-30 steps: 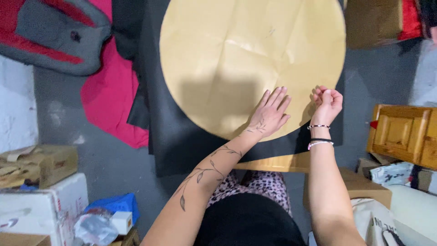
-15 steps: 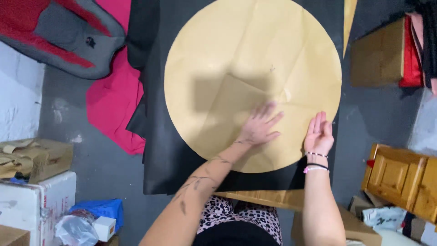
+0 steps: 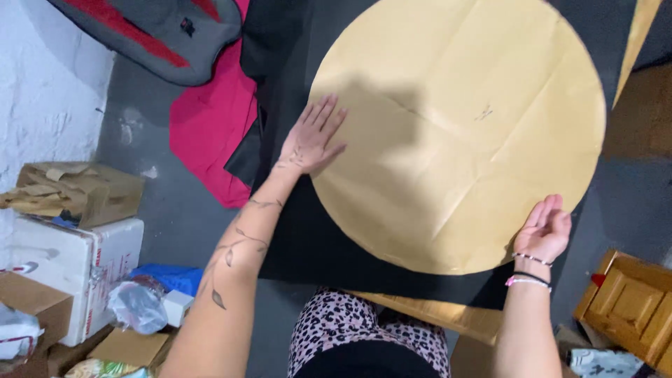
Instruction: The person pins a circular paper pattern onto a black fabric sheet on a wooden table, then uses scissors to cut the fabric along the pattern's edge.
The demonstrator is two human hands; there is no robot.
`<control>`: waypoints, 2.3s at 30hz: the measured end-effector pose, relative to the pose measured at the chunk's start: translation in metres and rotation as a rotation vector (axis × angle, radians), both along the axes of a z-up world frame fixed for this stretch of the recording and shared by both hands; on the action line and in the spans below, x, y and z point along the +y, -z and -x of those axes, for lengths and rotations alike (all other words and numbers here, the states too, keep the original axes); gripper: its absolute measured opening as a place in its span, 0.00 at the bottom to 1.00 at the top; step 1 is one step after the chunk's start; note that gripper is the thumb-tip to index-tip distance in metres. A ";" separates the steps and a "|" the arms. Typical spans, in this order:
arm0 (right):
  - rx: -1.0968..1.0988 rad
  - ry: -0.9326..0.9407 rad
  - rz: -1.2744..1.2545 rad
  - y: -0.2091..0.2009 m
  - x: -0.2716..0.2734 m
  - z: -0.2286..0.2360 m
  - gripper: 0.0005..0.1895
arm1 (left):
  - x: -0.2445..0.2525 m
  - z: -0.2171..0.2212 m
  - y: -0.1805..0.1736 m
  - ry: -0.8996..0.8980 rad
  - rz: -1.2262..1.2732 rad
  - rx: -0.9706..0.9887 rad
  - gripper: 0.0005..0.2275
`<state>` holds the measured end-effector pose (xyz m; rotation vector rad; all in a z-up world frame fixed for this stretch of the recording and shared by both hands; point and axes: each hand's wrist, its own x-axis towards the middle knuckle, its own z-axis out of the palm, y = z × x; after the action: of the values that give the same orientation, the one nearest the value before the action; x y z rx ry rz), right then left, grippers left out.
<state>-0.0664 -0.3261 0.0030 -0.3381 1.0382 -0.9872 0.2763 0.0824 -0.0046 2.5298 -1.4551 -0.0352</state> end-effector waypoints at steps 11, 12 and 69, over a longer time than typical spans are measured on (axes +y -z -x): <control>0.315 -0.172 0.184 0.001 0.002 -0.009 0.04 | 0.044 -0.019 0.001 0.041 0.098 -0.072 0.27; 0.353 -0.200 0.232 0.012 -0.004 -0.006 0.04 | 0.047 -0.019 -0.001 0.043 0.142 -0.092 0.26; 0.776 -1.369 1.521 0.006 0.174 -0.417 0.02 | -0.072 -0.039 0.012 -0.581 0.361 -0.087 0.21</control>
<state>0.3506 -0.1521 -0.0030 -2.4227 0.2259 -0.0992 0.3153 0.0104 -0.0169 2.5533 -0.6243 0.3963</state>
